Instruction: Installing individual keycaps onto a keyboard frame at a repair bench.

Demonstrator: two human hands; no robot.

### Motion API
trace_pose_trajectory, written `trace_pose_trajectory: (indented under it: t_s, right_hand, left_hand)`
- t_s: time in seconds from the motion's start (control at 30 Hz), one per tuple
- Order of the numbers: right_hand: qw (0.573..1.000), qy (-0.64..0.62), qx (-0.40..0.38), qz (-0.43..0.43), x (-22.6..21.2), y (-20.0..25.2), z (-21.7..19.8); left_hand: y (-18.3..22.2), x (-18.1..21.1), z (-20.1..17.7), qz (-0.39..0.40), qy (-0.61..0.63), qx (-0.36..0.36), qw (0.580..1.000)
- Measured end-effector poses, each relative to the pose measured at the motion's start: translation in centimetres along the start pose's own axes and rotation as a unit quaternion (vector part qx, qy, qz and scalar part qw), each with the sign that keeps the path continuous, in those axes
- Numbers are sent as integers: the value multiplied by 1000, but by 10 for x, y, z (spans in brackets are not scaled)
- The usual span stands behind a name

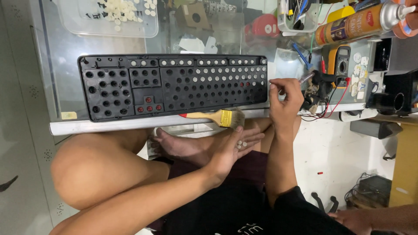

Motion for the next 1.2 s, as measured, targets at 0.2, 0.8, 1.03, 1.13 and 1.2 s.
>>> trace_pose_trajectory:
  t_s: [0.2,0.8,1.03,1.13,1.2]
  right_hand:
    - [997,49,0,-57,2,7,11]
    - [997,52,57,-19,-19,14,-10]
    - [996,-78,36,-25,-73,42,-38]
    - [995,-83,-31,-50,-103,48,-23]
    - [995,-40,-65,-67,-111,46,-15]
  left_hand:
    - [0,20,6,6,-1,-5,1000]
    - [2,41,14,57,22,-4,998]
    - [4,71,20,116,82,-26,989]
    - [9,73,25,113,83,-34,990]
    - [12,74,27,104,71,-30,992]
Point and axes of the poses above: each hand's wrist, its own y-axis away from the middle knuckle, its own z-axis out of the palm, x = y × z, the point moved 7 cm from there along -y, towards the middle knuckle
